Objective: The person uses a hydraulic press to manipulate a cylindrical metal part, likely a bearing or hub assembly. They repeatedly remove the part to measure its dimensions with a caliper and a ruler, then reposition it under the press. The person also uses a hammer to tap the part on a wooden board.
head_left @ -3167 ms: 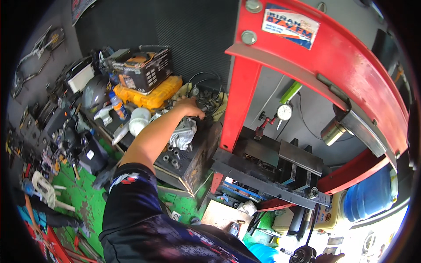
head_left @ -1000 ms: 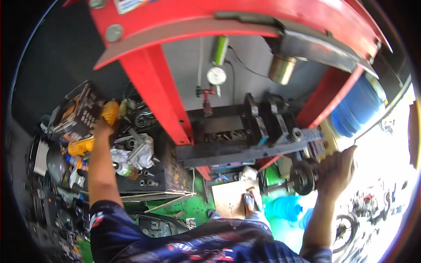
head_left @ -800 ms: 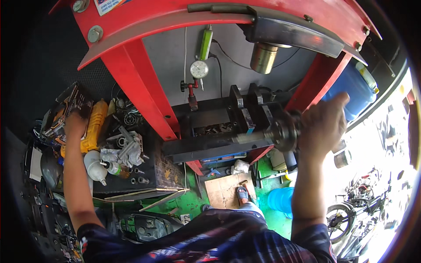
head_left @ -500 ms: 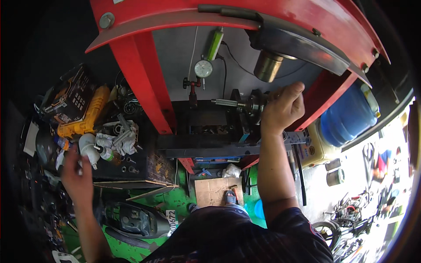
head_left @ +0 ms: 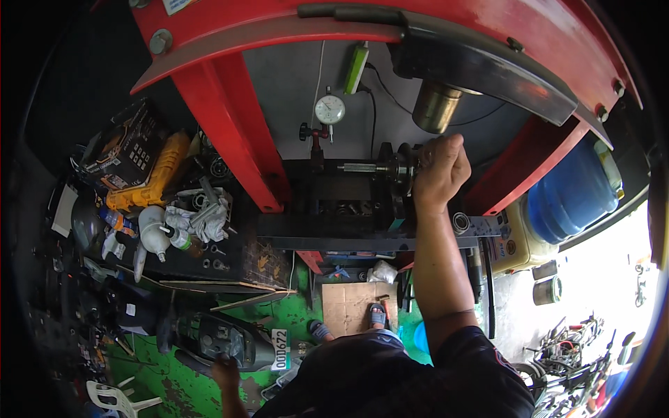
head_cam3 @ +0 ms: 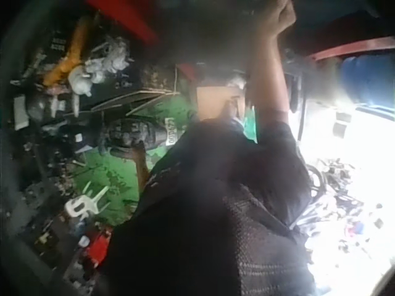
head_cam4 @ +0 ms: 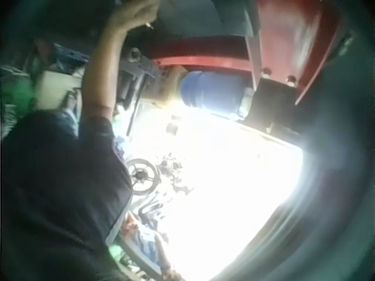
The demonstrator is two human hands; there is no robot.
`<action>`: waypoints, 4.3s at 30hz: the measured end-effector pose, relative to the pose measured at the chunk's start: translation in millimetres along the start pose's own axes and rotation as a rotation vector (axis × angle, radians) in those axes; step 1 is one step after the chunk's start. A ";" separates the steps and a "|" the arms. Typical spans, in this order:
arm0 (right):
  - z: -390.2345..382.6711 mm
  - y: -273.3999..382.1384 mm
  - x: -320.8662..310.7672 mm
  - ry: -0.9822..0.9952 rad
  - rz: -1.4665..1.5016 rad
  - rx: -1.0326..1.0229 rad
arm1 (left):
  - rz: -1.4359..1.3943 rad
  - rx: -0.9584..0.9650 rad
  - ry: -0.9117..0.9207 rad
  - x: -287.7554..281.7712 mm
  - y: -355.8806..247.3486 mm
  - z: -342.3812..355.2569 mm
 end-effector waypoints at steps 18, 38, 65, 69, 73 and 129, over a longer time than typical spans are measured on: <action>-5.5 26.6 -15.1 0.595 -0.658 -0.256 | -0.536 -0.765 0.619 138.6 106.3 -75.3; -1.0 38.7 -24.4 0.441 -0.613 -0.189 | -0.253 -0.423 0.599 174.8 80.7 -54.5; -4.9 63.0 -30.0 0.321 -0.563 -0.311 | -0.473 0.940 -0.189 -62.0 -562.4 118.2; -2.5 35.4 -27.5 0.391 -0.665 -0.236 | -0.395 0.886 -0.152 -49.8 -568.0 126.4; -4.4 42.9 -29.7 0.353 -0.572 -0.203 | -0.344 0.846 -0.113 -38.2 -565.0 132.2; -7.4 59.7 -28.7 0.237 -0.601 -0.117 | -0.358 0.660 0.000 -28.1 -562.9 137.1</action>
Point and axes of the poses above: each hand's wrist, its own z-axis towards the middle knuckle, its own x-axis out of the palm, y = z × x, the point moved 8 cm from there along z, towards the middle knuckle
